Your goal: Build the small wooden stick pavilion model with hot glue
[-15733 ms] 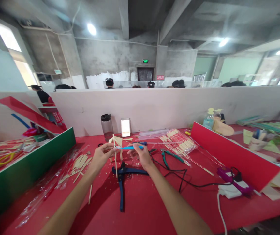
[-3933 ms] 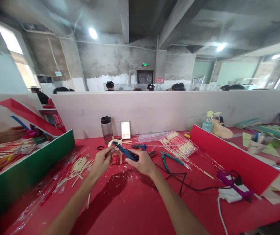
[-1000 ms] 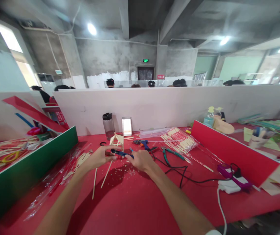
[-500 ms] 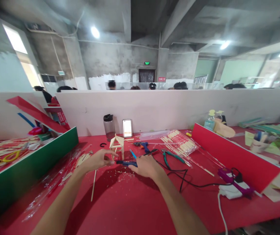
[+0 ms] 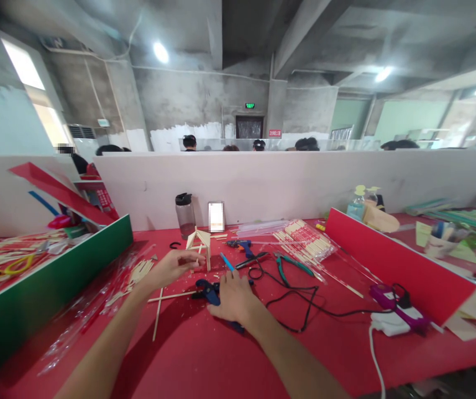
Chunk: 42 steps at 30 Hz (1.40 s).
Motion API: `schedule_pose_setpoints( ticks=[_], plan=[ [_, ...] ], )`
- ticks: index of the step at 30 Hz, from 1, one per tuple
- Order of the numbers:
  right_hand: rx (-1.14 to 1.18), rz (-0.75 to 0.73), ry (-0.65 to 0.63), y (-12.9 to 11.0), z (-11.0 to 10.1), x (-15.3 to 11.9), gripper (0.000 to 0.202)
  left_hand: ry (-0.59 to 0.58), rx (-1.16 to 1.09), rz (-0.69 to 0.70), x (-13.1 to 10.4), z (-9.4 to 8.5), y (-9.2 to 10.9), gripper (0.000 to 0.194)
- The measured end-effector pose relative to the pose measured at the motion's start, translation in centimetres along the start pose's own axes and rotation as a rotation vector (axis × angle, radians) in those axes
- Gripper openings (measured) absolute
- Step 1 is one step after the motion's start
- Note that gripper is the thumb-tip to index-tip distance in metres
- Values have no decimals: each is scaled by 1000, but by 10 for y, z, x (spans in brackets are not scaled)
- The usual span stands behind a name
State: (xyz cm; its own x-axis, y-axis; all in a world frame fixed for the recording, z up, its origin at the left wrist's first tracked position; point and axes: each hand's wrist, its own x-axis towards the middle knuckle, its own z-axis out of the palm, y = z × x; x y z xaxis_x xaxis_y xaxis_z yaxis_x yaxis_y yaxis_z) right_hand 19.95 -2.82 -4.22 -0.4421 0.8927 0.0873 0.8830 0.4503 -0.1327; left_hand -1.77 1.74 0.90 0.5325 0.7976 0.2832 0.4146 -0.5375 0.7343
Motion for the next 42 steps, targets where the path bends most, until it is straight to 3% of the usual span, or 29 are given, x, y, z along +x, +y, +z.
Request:
schedule_pose_setpoints(
  ticks=[8, 11, 16, 22, 28, 33, 36, 40, 42],
  plan=[
    [36, 6, -77, -5, -8, -8, 98, 145, -29, 33, 3, 5, 0, 27],
    [109, -24, 1, 2, -11, -2, 82, 168, -76, 39, 3, 6, 0, 27],
    [492, -91, 210, 13, -30, 23, 29, 158, -108, 61, 3, 7, 2, 26],
    [839, -153, 494, 16, -38, 71, 23, 231, 19, 86, 1, 3, 4, 23],
    [1061, -210, 453, 10, -31, 105, 24, 176, 376, 50, 1, 7, -5, 21],
    [1161, -202, 421, 6, -31, 113, 19, 152, 477, 63, 0, 13, -9, 22],
    [1248, -203, 417, 8, -30, 118, 21, 241, 362, 48, 1, 18, -10, 18],
    [1335, -175, 456, 16, -34, 123, 26, 424, 2, -52, 8, 29, -12, 20],
    [1351, -163, 483, 20, -36, 123, 26, 398, -150, -86, 11, 34, -14, 22]
  ],
)
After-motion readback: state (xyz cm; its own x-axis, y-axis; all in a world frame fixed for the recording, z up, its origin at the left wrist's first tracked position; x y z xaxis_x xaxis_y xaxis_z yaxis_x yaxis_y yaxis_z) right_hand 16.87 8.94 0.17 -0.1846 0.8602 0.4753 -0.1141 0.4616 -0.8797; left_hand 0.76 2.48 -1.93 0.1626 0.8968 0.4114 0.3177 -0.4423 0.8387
